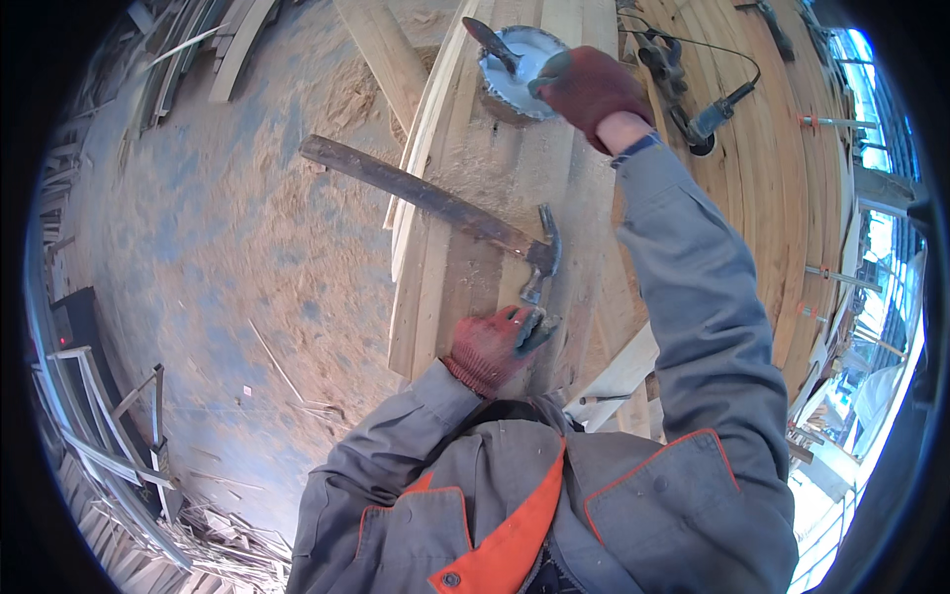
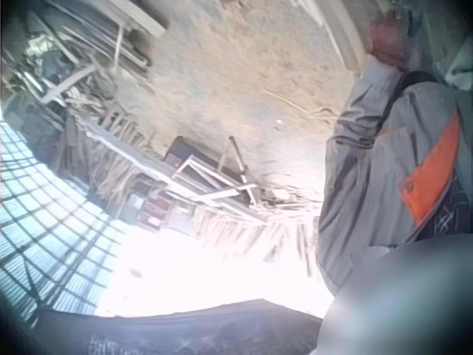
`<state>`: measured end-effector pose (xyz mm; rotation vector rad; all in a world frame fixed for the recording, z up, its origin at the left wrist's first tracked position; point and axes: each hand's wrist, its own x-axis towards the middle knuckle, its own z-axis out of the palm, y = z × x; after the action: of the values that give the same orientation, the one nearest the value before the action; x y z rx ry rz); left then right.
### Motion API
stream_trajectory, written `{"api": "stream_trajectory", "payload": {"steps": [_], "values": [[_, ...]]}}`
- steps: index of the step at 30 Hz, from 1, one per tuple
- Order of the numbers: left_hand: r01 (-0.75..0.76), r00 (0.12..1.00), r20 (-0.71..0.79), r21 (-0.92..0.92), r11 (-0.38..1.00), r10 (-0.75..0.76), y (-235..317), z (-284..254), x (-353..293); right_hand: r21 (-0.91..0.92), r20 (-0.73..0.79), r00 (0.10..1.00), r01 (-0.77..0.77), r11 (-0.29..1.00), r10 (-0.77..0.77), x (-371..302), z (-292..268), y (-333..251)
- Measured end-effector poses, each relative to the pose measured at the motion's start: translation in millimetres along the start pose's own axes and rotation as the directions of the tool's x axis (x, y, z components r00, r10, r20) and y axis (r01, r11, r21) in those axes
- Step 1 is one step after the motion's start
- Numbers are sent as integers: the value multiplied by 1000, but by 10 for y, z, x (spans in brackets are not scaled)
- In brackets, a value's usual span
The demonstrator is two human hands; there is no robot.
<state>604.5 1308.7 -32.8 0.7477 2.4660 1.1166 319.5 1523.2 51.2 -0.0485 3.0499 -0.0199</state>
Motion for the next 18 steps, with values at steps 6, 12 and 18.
{"api": "stream_trajectory", "payload": {"steps": [6, 12, 18], "values": [[10, 1000, 28, -2, 1000, -10, 7, -6, 28, 896, 21, 972, -121, 427, 233, -328, -43, 337], [-7, 1000, -28, -33, 999, 6, 41, -45, 35, 971, -14, 958, 82, -225, 286, -507, 299, 327], [-12, 999, -37, -23, 1000, 11, 41, -65, 51, 933, -155, 927, 252, -258, 342, -642, 443, 180]]}}
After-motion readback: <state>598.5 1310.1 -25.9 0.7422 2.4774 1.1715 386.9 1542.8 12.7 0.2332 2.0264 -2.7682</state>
